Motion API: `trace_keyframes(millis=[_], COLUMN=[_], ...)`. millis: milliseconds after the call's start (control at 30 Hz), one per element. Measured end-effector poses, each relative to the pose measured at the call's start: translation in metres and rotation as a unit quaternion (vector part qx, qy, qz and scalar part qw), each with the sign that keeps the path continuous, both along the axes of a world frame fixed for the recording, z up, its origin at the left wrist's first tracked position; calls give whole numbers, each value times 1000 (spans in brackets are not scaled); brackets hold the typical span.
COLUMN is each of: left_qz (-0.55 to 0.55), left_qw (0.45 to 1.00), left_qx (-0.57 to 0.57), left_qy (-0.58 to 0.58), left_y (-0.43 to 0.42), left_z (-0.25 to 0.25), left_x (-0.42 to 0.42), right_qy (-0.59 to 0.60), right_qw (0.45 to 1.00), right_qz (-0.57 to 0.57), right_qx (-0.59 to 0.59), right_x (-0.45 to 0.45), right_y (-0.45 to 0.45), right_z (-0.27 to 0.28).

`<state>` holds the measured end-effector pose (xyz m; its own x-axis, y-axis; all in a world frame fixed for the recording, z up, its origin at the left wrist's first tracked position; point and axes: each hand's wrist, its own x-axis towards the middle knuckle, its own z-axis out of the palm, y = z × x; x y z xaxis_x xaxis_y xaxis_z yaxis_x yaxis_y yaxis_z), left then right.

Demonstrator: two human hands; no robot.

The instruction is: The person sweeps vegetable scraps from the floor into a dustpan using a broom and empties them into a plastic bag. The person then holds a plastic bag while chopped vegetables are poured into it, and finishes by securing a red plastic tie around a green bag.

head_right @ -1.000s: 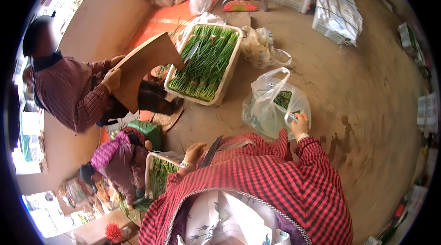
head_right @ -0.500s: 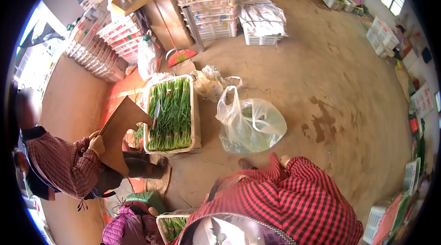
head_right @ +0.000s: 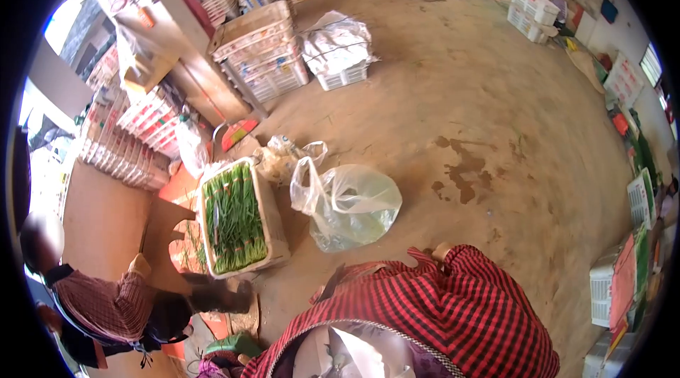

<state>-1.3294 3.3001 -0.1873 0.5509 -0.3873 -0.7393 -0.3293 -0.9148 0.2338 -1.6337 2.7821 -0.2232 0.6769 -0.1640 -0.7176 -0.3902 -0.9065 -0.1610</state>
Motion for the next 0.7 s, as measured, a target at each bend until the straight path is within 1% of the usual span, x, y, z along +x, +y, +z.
trace_keyframes(millis=[33, 67, 100, 133, 167, 200, 233, 267, 300, 333, 400, 433, 500, 533, 567, 600, 633, 667, 700], left_qz=[-22, -47, -75, -108, -141, -172, -211, -252, -295, -333, -392, -415, -446, -460, -473, -472, -470, -451, -430], left_qw=[1000, 999, 997, 993, 989, 983, 975, 963, 948, 933, 904, 892, 872, 862, 851, 854, 860, 881, 897], left_qx=[-5, -9, -15, -25, -36, -47, -60, -77, -96, -114, -144, -146, -127, -109, -91, -79, -61, -40, -14], left_qy=[-6, -13, -21, -29, -36, -40, -48, -58, -64, -71, -93, -107, -153, -183, -212, -203, -190, -140, -98], left_y=[-20, -41, -65, -88, -113, -139, -162, -187, -223, -252, -293, -315, -357, -375, -397, -416, -434, -450, -465], left_z=[-4, -7, -9, -14, -18, -18, -21, -29, -31, -29, -32, -33, -30, -36, -33, -28, -23, -19, -17], left_x=[2, 4, 4, 2, 1, 1, 0, -3, -4, -1, 6, 7, 15, 20, 22, 24, 27, 27, 25], right_qy=[9, 6, -62, -74, -101, -100, -74, -44, 8, 11, 79, 82, 114, 110, 87, 63, 120, 120, 62], right_qw=[999, 999, 993, 970, 930, 925, 849, 747, 933, 925, 935, 930, 889, 885, 871, 856, 911, 908, 775], right_qz=[50, 40, -100, -223, -344, -356, -507, -641, -354, -374, -341, -353, -438, -447, -476, -502, -391, -397, -621], right_qx=[5, 2, 29, 56, 80, 82, 128, 170, 70, 72, 62, 67, 63, 67, 86, 104, 58, 62, 100], right_x=[-3, -16, -29, -45, -61, -79, -100, -121, -159, -192, -226, -247, -274, -280, -286, -289, -261, -246, -238], right_y=[-6, -14, -23, -33, -43, -53, -61, -71, -90, -96, -97, -96, -92, -88, -80, -76, -82, -78, -77], right_z=[34, 54, 70, 69, 69, 71, 78, 78, 76, 73, 62, 53, 39, 24, 23, 26, 82, 89, 90])
